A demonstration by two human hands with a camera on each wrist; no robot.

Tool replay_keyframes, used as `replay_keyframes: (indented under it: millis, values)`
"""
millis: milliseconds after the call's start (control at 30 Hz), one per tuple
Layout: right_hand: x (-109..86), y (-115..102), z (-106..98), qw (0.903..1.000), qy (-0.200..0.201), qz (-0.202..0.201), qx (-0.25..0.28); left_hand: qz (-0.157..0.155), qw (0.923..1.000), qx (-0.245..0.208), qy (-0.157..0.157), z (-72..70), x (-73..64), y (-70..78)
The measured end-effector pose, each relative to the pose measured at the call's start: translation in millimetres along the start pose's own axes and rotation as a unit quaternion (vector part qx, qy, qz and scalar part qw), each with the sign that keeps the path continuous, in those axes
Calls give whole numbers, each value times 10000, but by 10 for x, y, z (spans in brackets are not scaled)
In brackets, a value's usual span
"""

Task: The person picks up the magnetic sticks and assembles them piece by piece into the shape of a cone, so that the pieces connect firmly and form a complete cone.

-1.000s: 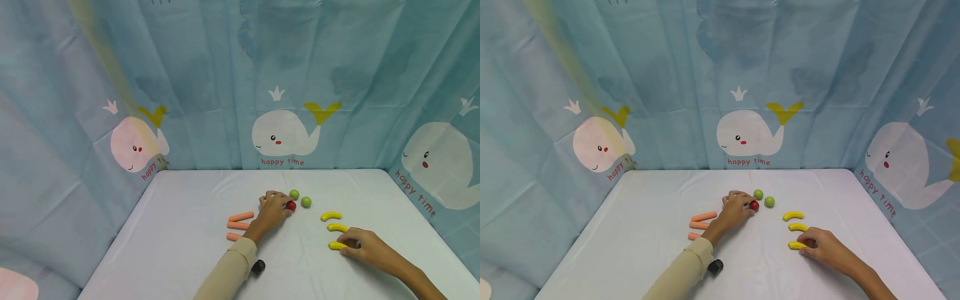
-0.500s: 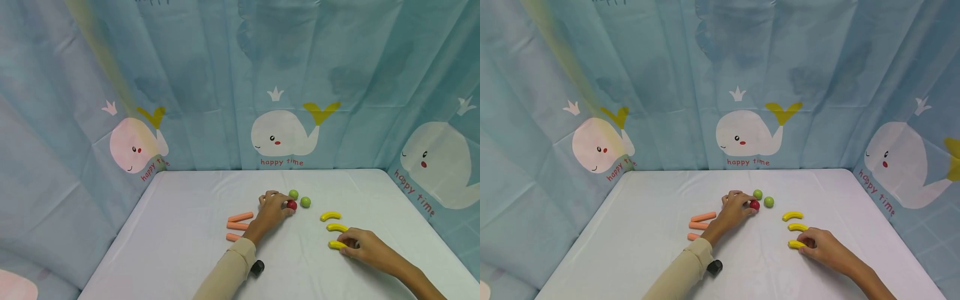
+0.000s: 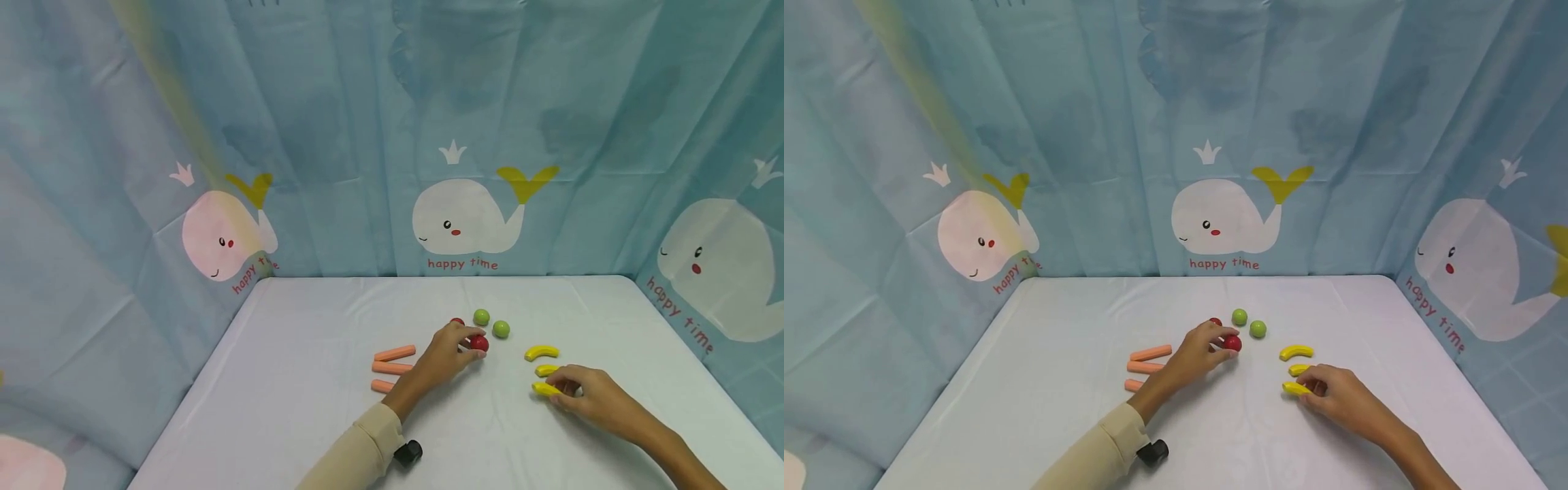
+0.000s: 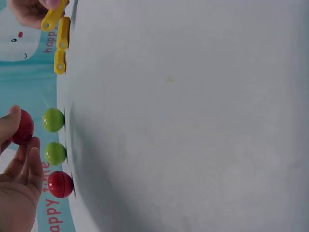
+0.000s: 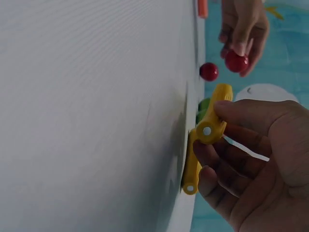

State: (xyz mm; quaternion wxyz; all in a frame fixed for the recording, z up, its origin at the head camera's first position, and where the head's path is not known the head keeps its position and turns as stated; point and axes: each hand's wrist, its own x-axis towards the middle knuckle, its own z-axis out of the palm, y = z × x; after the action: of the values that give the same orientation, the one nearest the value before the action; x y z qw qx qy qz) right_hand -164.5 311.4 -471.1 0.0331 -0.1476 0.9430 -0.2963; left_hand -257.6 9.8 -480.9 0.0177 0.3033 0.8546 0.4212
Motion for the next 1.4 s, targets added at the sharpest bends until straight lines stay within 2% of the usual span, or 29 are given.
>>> replay_keyframes:
  millis: [133, 233, 367, 533, 767, 1100, 1400]
  values:
    - [45, -72, 20, 9998, 67, 173, 84, -158, 9994, -276, -153, -17, -104, 60]
    - [77, -125, 36, 9997, 152, 124, 152, -339, 9981, -415, -306, -24, -170, 109]
    - [129, -180, 65, 9995, 204, -69, 231, -410, 9974, -323, -494, -25, -252, 163]
    - [201, -245, 116, 9992, 183, -73, 345, -369, 9974, 9, -618, -4, -320, 193]
    - [252, -300, 211, 9980, 173, -418, 444, -427, 9969, -4, -665, 28, -348, 182]
    - [269, -370, 291, 9973, 14, -419, 600, -511, 9959, -157, -724, 70, -381, 209]
    - [278, -375, 320, 9972, -98, -509, 539, -404, 9961, 242, -742, 106, -366, 196]
